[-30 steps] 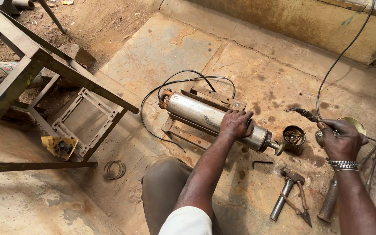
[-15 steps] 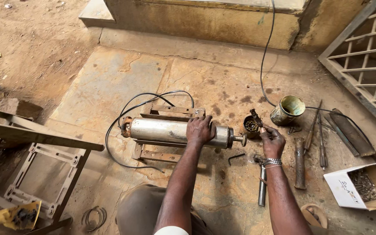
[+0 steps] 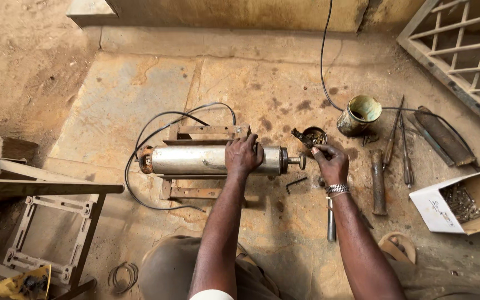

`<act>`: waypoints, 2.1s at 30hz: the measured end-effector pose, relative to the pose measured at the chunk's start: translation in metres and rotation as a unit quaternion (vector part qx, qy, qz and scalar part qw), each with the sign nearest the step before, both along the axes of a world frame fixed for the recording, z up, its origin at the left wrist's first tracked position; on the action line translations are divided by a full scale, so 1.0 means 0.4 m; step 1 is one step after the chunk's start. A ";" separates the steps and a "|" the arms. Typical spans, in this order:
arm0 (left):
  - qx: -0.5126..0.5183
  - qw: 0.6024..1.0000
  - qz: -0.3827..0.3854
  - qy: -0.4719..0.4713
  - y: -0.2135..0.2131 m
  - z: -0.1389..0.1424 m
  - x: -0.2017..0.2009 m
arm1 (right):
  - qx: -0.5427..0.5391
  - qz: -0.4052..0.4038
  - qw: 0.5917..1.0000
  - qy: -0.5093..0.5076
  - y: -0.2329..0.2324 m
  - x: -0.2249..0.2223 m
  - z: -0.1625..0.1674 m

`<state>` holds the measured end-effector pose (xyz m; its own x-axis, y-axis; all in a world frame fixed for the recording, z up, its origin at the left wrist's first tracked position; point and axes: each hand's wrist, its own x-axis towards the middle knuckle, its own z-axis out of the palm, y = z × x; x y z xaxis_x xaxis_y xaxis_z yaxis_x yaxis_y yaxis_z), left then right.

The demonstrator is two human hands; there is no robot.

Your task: The person uses pliers to remove a small metal piece from a cylindrical metal object, then places a rusted cap onto the cylinder and taps it with a hammer to secure it.

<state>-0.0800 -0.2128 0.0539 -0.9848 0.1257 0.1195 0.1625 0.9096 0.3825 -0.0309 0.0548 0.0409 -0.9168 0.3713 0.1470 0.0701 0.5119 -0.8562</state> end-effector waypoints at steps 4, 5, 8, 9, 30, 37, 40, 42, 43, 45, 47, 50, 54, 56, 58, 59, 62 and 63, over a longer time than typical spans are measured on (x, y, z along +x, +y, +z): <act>0.035 0.996 -0.006 0.083 0.005 -0.053 0.003 | 0.063 0.041 0.994 -0.074 0.049 -0.012 -0.030; 0.024 0.998 -0.013 0.057 0.004 -0.066 -0.003 | 0.151 0.049 0.987 0.002 0.064 -0.017 -0.043; 0.013 0.998 -0.008 0.067 0.005 -0.087 -0.010 | 0.245 0.049 0.967 0.047 0.090 -0.039 -0.064; 0.012 0.998 -0.010 0.059 0.008 -0.088 -0.012 | 0.249 0.043 0.967 0.028 0.092 -0.045 -0.066; -0.006 0.995 -0.019 0.096 0.006 -0.120 -0.023 | 0.000 0.039 0.997 0.073 -0.097 0.139 -0.204; -0.017 0.998 -0.017 0.050 0.014 -0.115 -0.028 | -0.094 0.027 0.990 -0.098 -0.107 0.153 -0.202; -0.030 0.996 -0.021 0.081 0.016 -0.119 -0.033 | -0.025 0.020 0.996 -0.085 -0.100 0.127 -0.218; -0.032 0.996 -0.017 0.085 0.017 -0.118 -0.034 | 0.035 0.025 0.996 -0.078 -0.087 0.088 -0.235; -0.031 0.997 -0.013 0.075 0.018 -0.116 -0.033 | 0.055 0.012 0.993 -0.102 -0.076 0.064 -0.242; -0.023 0.997 -0.008 0.075 0.020 -0.106 -0.036 | 0.100 0.025 0.989 -0.106 -0.047 -0.002 -0.247; -0.007 0.997 -0.005 0.078 0.025 -0.095 -0.031 | 0.151 0.080 0.982 -0.080 -0.022 -0.050 -0.241; -0.018 0.998 -0.006 0.062 0.028 -0.083 -0.030 | 0.199 0.114 0.972 -0.051 0.021 -0.125 -0.220; -0.019 0.998 0.003 0.068 0.032 -0.088 -0.029 | 0.131 0.219 0.967 -0.008 0.094 -0.196 -0.165; -0.016 0.997 0.000 0.074 0.031 -0.092 -0.024 | 0.224 0.281 0.933 0.008 0.127 -0.217 -0.135; -0.021 0.996 -0.012 0.089 0.030 -0.093 -0.017 | 0.321 0.274 0.906 0.037 0.150 -0.199 -0.117; -0.025 0.995 -0.016 0.099 0.028 -0.091 -0.016 | 0.368 0.271 0.888 0.055 0.154 -0.187 -0.112; -0.034 0.996 -0.003 0.086 0.027 -0.082 -0.014 | 0.384 0.256 0.878 0.130 0.156 -0.106 -0.125; -0.033 0.997 -0.002 0.070 0.027 -0.079 -0.016 | 0.368 0.251 0.885 0.132 0.154 -0.079 -0.135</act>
